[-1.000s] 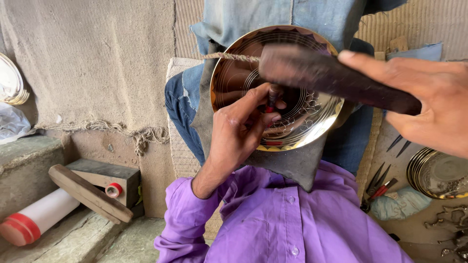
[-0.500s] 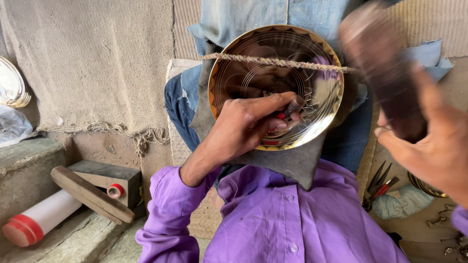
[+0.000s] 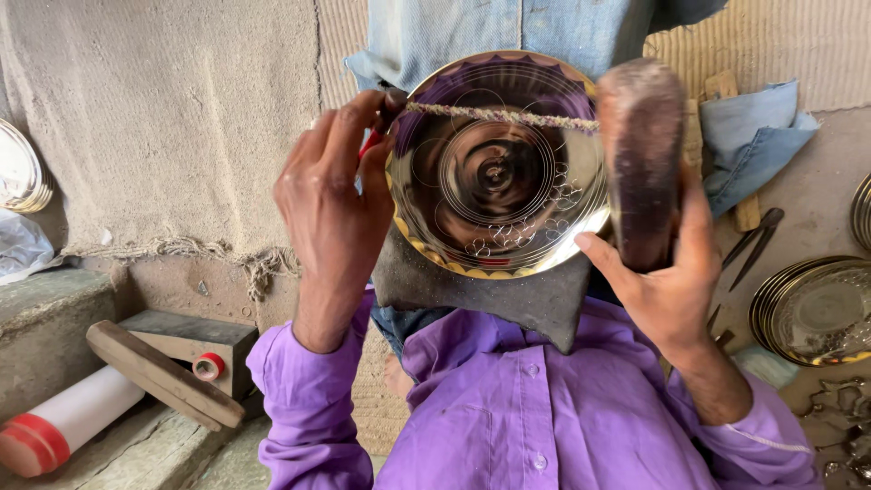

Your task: The person sits on the floor with a brass plate braced on a lap support and holds a punch against the plate surface, striking the punch with a mallet to stamp a decorative pattern. The person repeatedly repositions the punch to new spots across the plate, working around the engraved design.

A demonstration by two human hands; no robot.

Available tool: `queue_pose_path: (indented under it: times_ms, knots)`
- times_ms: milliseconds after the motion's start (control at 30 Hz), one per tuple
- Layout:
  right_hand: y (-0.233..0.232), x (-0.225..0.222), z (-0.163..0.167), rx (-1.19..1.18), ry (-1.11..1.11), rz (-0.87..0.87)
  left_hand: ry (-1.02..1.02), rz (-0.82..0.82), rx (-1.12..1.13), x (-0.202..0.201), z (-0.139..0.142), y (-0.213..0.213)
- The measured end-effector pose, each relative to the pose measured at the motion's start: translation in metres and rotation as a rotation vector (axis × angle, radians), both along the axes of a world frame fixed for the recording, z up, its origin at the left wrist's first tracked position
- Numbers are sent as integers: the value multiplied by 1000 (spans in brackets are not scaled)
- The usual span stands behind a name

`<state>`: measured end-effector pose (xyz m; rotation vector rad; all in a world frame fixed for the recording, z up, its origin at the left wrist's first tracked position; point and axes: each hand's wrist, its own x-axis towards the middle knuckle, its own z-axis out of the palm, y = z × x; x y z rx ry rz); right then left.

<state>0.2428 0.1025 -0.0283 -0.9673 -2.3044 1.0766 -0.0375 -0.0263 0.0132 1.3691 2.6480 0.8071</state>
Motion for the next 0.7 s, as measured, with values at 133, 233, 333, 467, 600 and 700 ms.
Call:
queue_pose_path:
  times_ms: [133,233,333,467,600,700]
  knots:
    - [16,-9,1,-189,111,-3,-8,12,-47,4,3,-1]
    - [40,-10,-5,-151,138,23,-43,75,-67,23,8,-11]
    - [59,-6,-26,-269,273,34,-105,143,-61,41,10,-21]
    - [58,13,-57,-213,326,22,-34,165,65,47,7,-27]
    - [37,31,-76,-214,374,-83,-258,52,383,47,6,-26]
    - [22,40,-77,-230,264,-171,-863,15,448,53,-3,-8]
